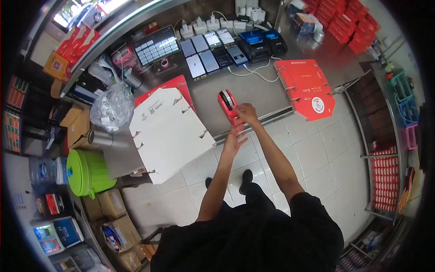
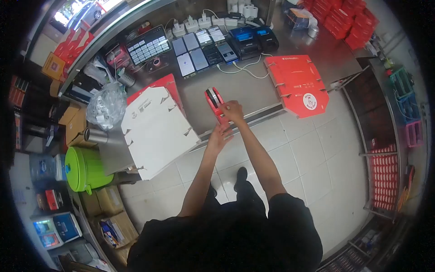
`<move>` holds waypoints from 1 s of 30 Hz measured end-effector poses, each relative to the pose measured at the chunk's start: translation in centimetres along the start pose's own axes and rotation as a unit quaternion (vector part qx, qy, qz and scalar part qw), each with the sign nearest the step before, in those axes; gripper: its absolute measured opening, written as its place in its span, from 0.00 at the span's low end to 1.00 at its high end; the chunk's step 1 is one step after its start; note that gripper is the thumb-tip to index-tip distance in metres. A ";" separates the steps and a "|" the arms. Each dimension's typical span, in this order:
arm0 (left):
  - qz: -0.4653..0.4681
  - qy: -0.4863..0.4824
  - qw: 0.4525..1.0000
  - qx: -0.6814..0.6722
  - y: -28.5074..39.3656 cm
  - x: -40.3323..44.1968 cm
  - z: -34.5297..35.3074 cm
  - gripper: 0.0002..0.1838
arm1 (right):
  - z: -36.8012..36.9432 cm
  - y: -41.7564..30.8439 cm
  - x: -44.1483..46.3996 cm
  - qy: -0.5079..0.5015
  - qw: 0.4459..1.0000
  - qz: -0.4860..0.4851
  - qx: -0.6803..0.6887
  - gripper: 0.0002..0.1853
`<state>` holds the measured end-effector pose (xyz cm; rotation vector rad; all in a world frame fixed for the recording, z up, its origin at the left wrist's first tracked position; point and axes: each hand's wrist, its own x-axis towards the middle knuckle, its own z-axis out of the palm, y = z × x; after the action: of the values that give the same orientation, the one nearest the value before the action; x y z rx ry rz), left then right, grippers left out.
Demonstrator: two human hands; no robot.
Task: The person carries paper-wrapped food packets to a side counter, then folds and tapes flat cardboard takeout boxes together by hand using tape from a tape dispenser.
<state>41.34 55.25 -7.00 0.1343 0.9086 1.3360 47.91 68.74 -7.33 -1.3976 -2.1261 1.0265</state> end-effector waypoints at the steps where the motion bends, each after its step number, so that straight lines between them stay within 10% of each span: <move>1: -0.004 0.036 0.999 -0.038 -0.4 1.2 0.1 0.27 | -0.8 -0.8 0.0 -0.083 0.995 0.050 -0.016 0.20; 6: 0.061 0.088 0.993 -0.043 -1.0 2.8 0.4 0.24 | -3.6 1.1 -6.2 -0.064 0.905 0.083 0.412 0.14; 13: 0.246 0.312 0.898 0.187 -3.1 4.5 2.1 0.13 | -4.4 7.2 -14.7 -0.058 0.975 -0.054 0.206 0.06; 18: 0.469 0.407 0.648 0.440 -3.2 4.6 3.9 0.08 | -4.8 5.8 -14.6 -0.019 0.988 -0.058 0.140 0.04; 24: 0.376 0.389 0.685 0.488 -2.7 3.1 2.7 0.07 | -4.7 4.8 -15.2 -0.024 0.992 -0.051 0.113 0.04; 27: 0.404 0.262 0.790 0.381 -0.6 -5.5 5.7 0.03 | -4.8 3.3 -18.9 -0.046 0.982 -0.127 0.135 0.03; 30: 0.451 0.249 0.718 0.469 2.3 -14.8 4.6 0.01 | -2.3 -0.1 -22.9 -0.193 0.937 -0.082 0.278 0.05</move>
<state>43.15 44.86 4.56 1.1869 2.1218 1.6702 59.05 48.79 -4.23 -0.7801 -1.9183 1.7695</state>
